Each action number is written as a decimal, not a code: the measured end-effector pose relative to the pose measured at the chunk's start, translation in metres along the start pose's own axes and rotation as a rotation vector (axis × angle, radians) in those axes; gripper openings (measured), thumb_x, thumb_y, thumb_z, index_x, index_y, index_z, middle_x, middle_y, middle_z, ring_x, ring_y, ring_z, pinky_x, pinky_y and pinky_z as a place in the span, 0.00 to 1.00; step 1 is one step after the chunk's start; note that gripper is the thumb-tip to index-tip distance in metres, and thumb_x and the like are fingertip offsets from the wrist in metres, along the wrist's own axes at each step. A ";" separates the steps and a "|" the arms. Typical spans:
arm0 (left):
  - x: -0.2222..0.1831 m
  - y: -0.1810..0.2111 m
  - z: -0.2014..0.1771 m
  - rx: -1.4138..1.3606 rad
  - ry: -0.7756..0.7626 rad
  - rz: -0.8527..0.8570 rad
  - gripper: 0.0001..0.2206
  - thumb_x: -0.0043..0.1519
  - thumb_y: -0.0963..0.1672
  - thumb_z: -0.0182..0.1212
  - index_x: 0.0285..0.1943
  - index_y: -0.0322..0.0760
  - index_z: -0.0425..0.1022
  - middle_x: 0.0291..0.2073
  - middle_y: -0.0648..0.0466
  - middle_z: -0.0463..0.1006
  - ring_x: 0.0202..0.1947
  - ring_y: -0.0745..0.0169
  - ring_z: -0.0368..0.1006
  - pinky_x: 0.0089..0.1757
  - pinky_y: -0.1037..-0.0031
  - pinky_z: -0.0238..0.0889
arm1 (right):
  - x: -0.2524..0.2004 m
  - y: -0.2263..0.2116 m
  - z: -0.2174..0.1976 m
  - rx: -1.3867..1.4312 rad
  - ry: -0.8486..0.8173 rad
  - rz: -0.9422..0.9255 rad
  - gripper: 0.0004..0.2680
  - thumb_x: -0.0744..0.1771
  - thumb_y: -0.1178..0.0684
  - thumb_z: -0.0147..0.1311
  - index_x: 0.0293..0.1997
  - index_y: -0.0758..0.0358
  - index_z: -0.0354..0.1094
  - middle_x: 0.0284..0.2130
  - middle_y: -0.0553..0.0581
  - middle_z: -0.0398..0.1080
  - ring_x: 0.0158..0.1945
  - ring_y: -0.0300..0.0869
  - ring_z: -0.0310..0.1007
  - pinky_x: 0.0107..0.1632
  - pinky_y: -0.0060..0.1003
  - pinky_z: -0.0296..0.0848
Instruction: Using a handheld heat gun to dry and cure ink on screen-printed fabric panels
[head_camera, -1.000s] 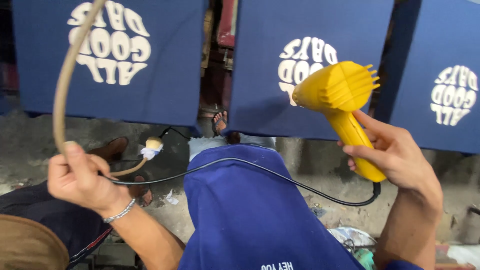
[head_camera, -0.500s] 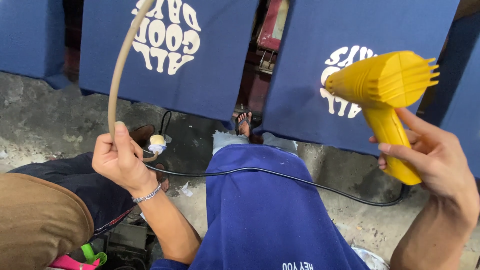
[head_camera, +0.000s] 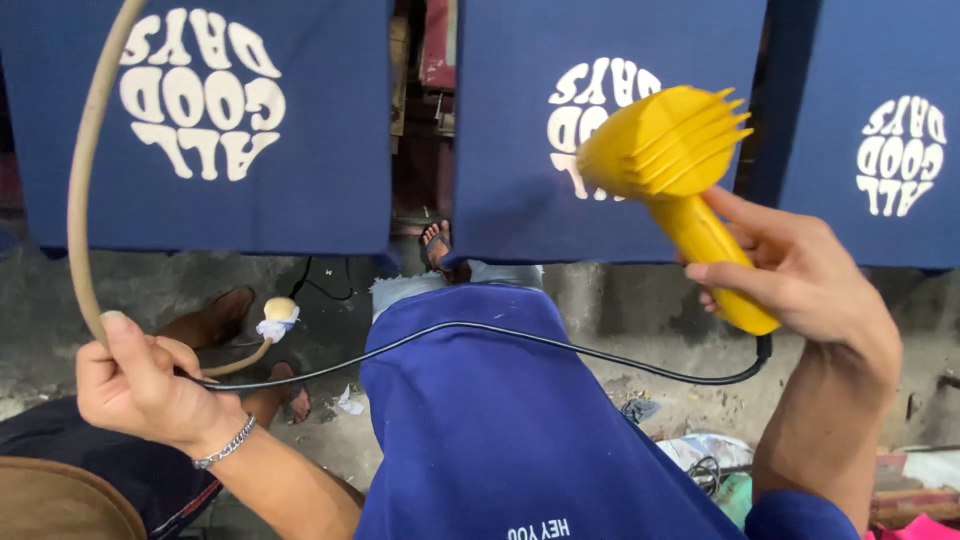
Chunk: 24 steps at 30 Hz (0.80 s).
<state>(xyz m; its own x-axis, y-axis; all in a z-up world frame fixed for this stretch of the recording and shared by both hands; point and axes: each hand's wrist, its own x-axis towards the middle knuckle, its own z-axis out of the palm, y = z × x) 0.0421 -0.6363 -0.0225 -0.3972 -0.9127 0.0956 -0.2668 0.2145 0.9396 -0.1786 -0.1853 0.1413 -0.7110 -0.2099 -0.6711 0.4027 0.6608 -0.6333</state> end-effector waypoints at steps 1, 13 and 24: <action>0.001 0.001 0.002 -0.002 -0.011 0.002 0.23 0.81 0.45 0.61 0.32 0.37 0.56 0.14 0.53 0.56 0.14 0.65 0.55 0.29 0.73 0.55 | 0.004 -0.001 0.003 0.006 0.008 0.005 0.30 0.60 0.62 0.60 0.75 0.62 0.61 0.33 0.62 0.77 0.24 0.45 0.73 0.34 0.38 0.79; 0.009 -0.005 0.006 0.000 -0.073 0.054 0.24 0.83 0.45 0.61 0.33 0.37 0.55 0.15 0.54 0.53 0.14 0.63 0.56 0.31 0.72 0.58 | 0.010 0.011 0.008 0.197 -0.105 -0.107 0.32 0.61 0.62 0.60 0.76 0.64 0.54 0.26 0.60 0.75 0.21 0.43 0.73 0.25 0.36 0.77; 0.013 -0.008 0.006 0.037 -0.108 0.092 0.25 0.83 0.45 0.64 0.33 0.37 0.55 0.15 0.53 0.53 0.15 0.62 0.56 0.30 0.71 0.56 | 0.013 0.000 0.015 0.253 -0.010 -0.088 0.29 0.63 0.61 0.57 0.76 0.61 0.56 0.35 0.66 0.75 0.23 0.44 0.69 0.30 0.36 0.74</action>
<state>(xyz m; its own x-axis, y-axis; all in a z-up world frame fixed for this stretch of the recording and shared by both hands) 0.0340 -0.6481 -0.0307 -0.5129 -0.8465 0.1426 -0.2569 0.3098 0.9154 -0.1789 -0.1986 0.1268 -0.7445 -0.2665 -0.6122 0.4719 0.4386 -0.7648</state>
